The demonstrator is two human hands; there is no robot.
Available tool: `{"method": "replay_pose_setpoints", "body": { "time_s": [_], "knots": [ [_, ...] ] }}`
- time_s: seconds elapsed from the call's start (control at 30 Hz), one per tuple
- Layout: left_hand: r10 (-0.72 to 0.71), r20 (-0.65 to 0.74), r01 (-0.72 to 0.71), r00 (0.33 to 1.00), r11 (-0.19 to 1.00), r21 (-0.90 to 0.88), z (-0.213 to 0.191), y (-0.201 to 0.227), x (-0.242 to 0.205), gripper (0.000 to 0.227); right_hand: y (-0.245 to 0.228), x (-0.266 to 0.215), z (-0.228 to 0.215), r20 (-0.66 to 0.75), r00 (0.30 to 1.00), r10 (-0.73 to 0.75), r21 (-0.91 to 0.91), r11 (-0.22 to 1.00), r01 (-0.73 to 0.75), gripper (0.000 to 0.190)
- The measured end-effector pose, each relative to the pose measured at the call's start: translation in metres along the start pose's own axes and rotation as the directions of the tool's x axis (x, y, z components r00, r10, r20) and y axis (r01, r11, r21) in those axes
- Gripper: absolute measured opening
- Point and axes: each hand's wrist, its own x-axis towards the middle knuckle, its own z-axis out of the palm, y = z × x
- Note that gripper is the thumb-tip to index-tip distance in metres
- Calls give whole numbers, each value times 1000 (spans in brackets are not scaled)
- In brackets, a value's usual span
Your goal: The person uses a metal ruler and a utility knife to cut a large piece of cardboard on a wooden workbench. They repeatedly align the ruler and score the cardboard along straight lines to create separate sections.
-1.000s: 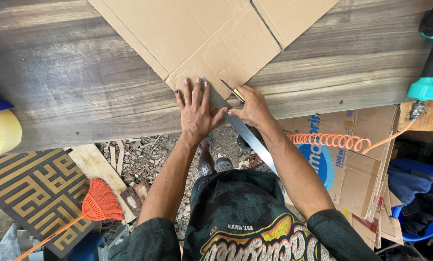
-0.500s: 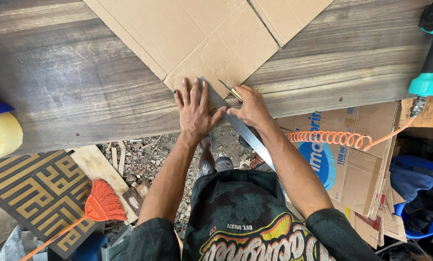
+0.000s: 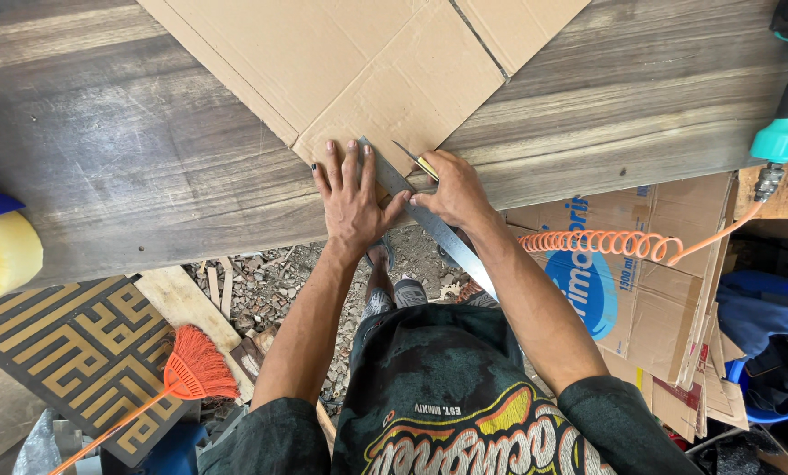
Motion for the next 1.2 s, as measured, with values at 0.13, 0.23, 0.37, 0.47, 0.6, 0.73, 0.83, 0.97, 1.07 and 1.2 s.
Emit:
{"method": "replay_pose_setpoints", "body": {
  "time_s": [0.13,0.23,0.37,0.47,0.6,0.73,0.83,0.97,1.07,1.2],
  "knots": [
    [6,5,-6,1000,1000,12,0,-1,0,93,0,0,1,1,1000,7,-6,1000,-7,49],
    [-4,14,4,1000,1000,9,-1,0,-1,93,-1,1,2,10,1000,8,0,1000,-8,49],
    [-16,48,16,999,1000,9,-9,4,2,86,-6,1,-1,21,1000,16,-3,1000,-16,49],
    [-30,80,29,996,1000,5,-10,3,2,83,-6,1,0,33,999,33,3,999,-33,49],
    [-14,55,14,998,1000,7,-8,2,3,83,-6,2,0,30,999,26,13,1000,-26,49],
    [-11,32,11,999,1000,16,-6,2,4,83,-5,3,-2,36,998,58,7,998,-58,50],
    [-10,35,9,999,1000,24,-4,1,1,83,-8,2,-2,39,998,45,-8,999,-44,49],
    [-26,58,25,998,1000,17,-2,0,2,84,-13,2,-5,43,998,45,-5,999,-45,49],
    [-43,78,42,996,999,11,-4,1,2,84,-9,3,-3,41,999,35,-13,999,-35,49],
    [-27,49,27,998,1000,14,-2,0,2,84,-13,2,-6,46,998,44,-11,999,-44,46]
  ]
}}
